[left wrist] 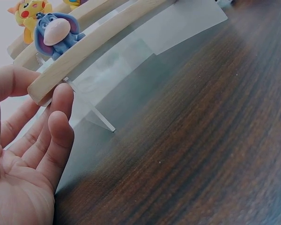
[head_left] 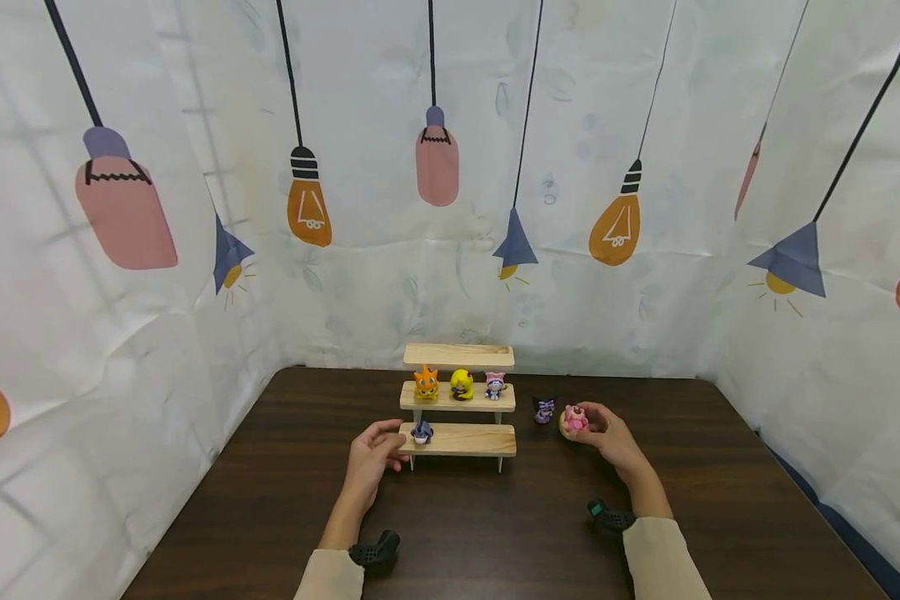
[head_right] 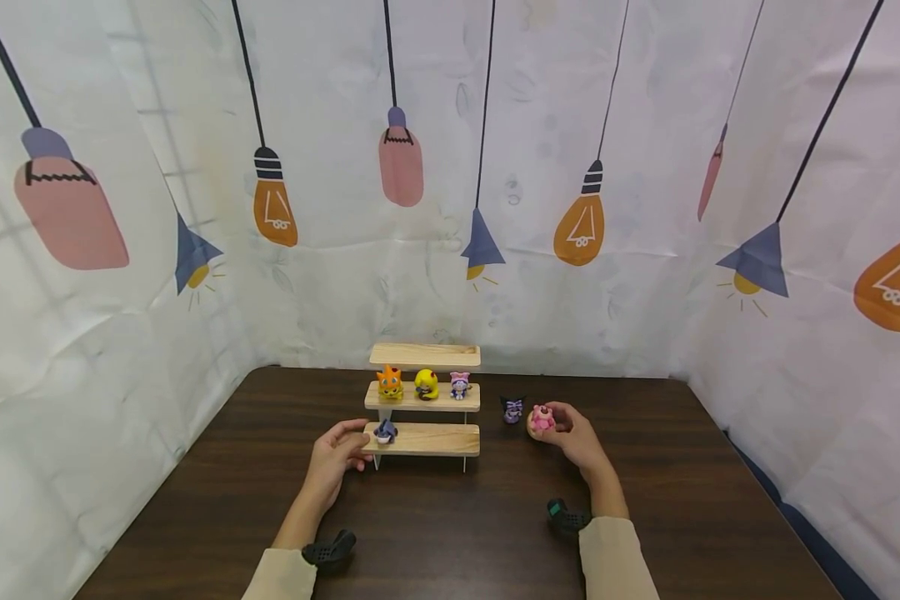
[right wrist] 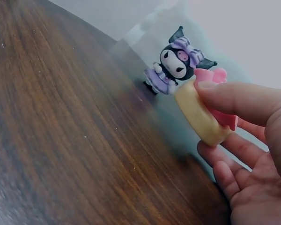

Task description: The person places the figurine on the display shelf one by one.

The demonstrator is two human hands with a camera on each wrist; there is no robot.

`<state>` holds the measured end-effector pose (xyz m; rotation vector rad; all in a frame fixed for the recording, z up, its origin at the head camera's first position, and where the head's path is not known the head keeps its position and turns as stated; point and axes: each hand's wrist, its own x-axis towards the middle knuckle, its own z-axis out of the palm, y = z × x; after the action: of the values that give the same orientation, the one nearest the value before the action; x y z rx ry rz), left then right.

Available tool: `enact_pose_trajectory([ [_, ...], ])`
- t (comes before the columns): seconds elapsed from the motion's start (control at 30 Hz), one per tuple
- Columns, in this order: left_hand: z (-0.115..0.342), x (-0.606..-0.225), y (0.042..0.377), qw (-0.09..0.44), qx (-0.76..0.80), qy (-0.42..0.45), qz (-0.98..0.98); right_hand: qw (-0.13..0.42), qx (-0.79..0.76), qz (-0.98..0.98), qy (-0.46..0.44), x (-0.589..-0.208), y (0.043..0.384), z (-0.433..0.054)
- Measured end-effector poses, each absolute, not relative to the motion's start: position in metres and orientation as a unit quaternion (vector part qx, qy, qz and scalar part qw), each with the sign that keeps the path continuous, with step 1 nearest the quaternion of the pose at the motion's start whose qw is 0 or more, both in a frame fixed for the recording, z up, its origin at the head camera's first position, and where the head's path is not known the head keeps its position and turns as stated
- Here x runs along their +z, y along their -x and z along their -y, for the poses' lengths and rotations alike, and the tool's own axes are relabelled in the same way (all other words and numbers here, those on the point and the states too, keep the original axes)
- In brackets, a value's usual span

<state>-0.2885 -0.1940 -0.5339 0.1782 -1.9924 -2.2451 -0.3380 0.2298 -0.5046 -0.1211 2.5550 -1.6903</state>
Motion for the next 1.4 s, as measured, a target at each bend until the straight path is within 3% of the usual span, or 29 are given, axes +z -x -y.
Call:
enact_pose_trajectory([
  [0.37,0.194,-0.535,0.290,0.064,-0.746,-0.062,0.660,0.032,-0.550,-0.833,0.041,-0.523,0.350,-0.239],
  [1.4,0.195,-0.536,0.290,0.065,-0.747,-0.056,0.659,0.023,-0.557,-0.818,0.145,-0.469,0.335,-0.210],
])
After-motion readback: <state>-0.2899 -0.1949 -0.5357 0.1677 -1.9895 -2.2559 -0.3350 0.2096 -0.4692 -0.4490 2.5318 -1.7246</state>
